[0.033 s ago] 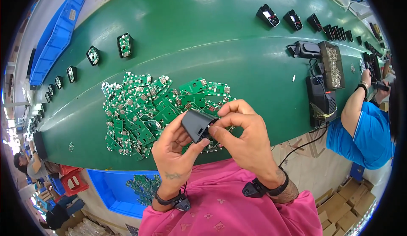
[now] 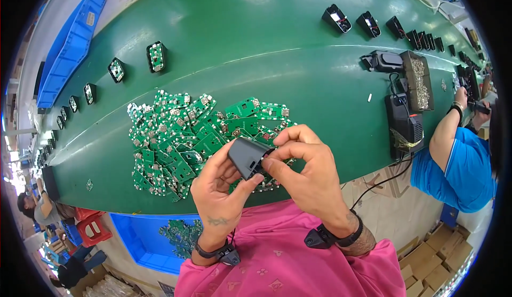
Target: The person picks up a circuit board and a black plastic housing, fits the board into the housing, and presses them together by hand. They then place the assembled unit onto the green conveyor belt and repeat the process.
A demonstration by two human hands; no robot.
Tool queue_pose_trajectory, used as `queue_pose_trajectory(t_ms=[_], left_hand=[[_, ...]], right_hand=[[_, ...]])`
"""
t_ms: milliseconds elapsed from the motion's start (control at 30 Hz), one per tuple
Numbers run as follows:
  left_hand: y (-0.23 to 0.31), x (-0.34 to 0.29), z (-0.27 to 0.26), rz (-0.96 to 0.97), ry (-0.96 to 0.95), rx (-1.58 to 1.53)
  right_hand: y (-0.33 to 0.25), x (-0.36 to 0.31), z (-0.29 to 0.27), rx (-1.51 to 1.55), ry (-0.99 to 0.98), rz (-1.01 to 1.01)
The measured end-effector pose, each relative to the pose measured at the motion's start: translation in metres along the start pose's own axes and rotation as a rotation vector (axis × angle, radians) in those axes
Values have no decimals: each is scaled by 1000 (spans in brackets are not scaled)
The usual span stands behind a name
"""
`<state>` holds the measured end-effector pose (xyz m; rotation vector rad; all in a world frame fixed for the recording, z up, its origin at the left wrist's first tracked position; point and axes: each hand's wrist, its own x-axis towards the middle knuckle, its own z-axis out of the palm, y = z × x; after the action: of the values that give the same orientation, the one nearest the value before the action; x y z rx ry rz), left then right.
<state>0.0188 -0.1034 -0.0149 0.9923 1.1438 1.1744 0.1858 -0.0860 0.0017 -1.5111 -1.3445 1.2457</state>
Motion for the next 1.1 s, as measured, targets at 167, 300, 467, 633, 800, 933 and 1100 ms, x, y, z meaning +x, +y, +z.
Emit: queue_pose_trajectory(t_ms=[167, 300, 467, 633, 800, 933, 1100], left_hand=[[-1, -1, 2, 25, 28, 15], [-5, -2, 1, 60, 43, 30], [-6, -3, 1, 109, 37, 97], [-2, -1, 2, 71, 41, 55], [-2, 0, 1, 86, 25, 52], [-2, -1, 4, 132, -7, 107], [0, -2, 2, 99, -7, 132]], right_hand=[[3, 0, 6, 6, 46, 7], [6, -1, 9, 4, 58, -2], [12, 0, 8, 257, -36, 154], [12, 1, 6, 379, -50, 188], [9, 0, 6, 333, -31, 181], [10, 0, 5, 364, -23, 191], [15, 0, 10, 375, -22, 186]])
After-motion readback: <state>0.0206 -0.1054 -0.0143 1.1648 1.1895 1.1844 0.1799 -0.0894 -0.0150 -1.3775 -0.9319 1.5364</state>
